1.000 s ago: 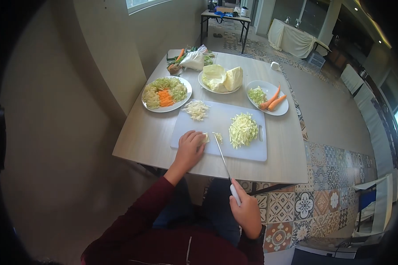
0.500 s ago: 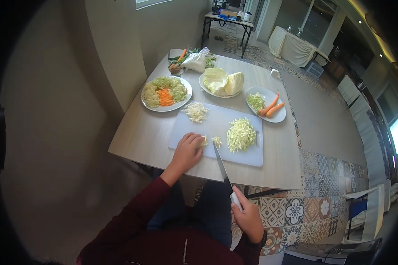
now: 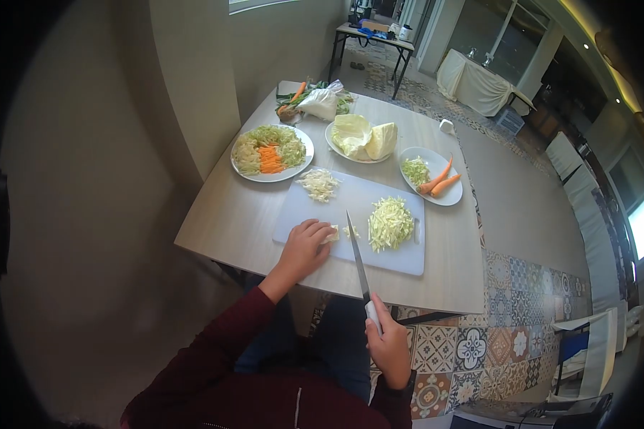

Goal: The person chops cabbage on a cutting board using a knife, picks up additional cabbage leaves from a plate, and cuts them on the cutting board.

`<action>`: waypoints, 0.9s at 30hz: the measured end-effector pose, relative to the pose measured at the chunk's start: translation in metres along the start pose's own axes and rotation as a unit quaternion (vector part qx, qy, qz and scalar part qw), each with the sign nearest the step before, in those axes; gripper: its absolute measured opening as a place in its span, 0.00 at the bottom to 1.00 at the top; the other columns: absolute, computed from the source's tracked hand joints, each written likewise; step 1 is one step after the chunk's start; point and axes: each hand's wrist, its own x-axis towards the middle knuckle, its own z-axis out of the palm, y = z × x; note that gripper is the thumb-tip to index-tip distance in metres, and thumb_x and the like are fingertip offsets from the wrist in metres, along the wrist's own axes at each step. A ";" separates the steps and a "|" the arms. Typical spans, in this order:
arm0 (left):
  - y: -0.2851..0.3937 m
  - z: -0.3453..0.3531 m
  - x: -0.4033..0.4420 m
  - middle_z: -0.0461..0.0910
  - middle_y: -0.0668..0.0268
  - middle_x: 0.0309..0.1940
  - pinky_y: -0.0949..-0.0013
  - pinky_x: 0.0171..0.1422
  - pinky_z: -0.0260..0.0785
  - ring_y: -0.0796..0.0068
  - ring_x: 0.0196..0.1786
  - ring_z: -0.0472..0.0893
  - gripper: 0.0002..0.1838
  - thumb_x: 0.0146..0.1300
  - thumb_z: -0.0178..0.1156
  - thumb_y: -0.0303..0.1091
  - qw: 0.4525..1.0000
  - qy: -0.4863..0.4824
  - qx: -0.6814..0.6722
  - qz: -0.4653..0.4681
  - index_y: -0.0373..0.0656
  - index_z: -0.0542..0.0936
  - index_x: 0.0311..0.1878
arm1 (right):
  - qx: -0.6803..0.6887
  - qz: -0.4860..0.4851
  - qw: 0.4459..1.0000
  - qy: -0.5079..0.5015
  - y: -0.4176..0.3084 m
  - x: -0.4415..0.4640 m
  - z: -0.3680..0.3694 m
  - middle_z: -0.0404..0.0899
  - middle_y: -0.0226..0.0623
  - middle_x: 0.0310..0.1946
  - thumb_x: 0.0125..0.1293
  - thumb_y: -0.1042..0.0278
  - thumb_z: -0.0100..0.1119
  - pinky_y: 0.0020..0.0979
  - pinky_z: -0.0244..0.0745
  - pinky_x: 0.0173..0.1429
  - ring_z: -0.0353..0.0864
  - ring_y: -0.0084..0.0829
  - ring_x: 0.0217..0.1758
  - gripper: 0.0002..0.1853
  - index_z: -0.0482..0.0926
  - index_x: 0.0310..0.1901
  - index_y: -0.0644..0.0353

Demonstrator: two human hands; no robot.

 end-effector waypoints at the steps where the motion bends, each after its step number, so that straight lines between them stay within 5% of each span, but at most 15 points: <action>1: 0.000 0.000 0.000 0.80 0.63 0.54 0.55 0.64 0.65 0.57 0.63 0.74 0.15 0.59 0.63 0.32 1.000 0.001 0.005 0.002 0.44 0.81 0.50 | -0.004 -0.009 1.000 -0.001 -0.001 0.002 0.004 0.76 0.31 0.22 0.70 0.74 0.50 0.23 0.73 0.27 0.73 0.17 0.20 0.28 0.67 0.73 0.55; 3: -0.001 0.001 -0.001 0.80 0.64 0.55 0.55 0.64 0.65 0.58 0.63 0.74 0.15 0.59 0.63 0.32 1.000 0.003 0.012 0.004 0.45 0.82 0.50 | -0.009 -0.018 1.000 -0.002 0.002 0.005 0.011 0.76 0.30 0.22 0.70 0.74 0.49 0.23 0.73 0.28 0.73 0.16 0.20 0.28 0.67 0.72 0.54; 7: -0.002 0.005 -0.002 0.81 0.64 0.54 0.55 0.64 0.65 0.58 0.62 0.74 0.14 0.59 0.63 0.33 1.000 0.009 0.026 0.004 0.46 0.82 0.50 | -0.028 0.005 0.999 -0.023 -0.002 0.008 0.017 0.77 0.48 0.25 0.69 0.72 0.52 0.36 0.75 0.36 0.80 0.37 0.24 0.27 0.68 0.71 0.55; 13: -0.002 0.004 -0.001 0.81 0.65 0.54 0.56 0.63 0.66 0.59 0.62 0.75 0.15 0.58 0.64 0.33 0.999 0.005 0.031 0.001 0.46 0.83 0.50 | -0.060 -0.042 0.997 -0.016 0.006 0.011 0.021 0.76 0.59 0.28 0.68 0.72 0.53 0.41 0.74 0.41 0.80 0.54 0.31 0.27 0.68 0.70 0.57; 22: -0.002 0.002 0.000 0.81 0.65 0.54 0.56 0.63 0.66 0.60 0.61 0.75 0.14 0.58 0.64 0.33 1.000 0.002 0.024 -0.002 0.47 0.83 0.48 | -0.024 0.020 0.997 -0.077 -0.011 0.000 0.013 0.74 0.39 0.19 0.72 0.74 0.48 0.31 0.75 0.27 0.78 0.25 0.17 0.28 0.63 0.73 0.58; 27: -0.004 0.004 0.000 0.82 0.66 0.53 0.56 0.62 0.66 0.61 0.61 0.76 0.13 0.57 0.65 0.32 1.000 0.005 0.013 -0.006 0.47 0.84 0.47 | -0.026 0.032 0.994 -0.100 -0.014 -0.004 0.002 0.73 0.37 0.17 0.73 0.73 0.47 0.31 0.76 0.28 0.78 0.25 0.17 0.27 0.62 0.73 0.59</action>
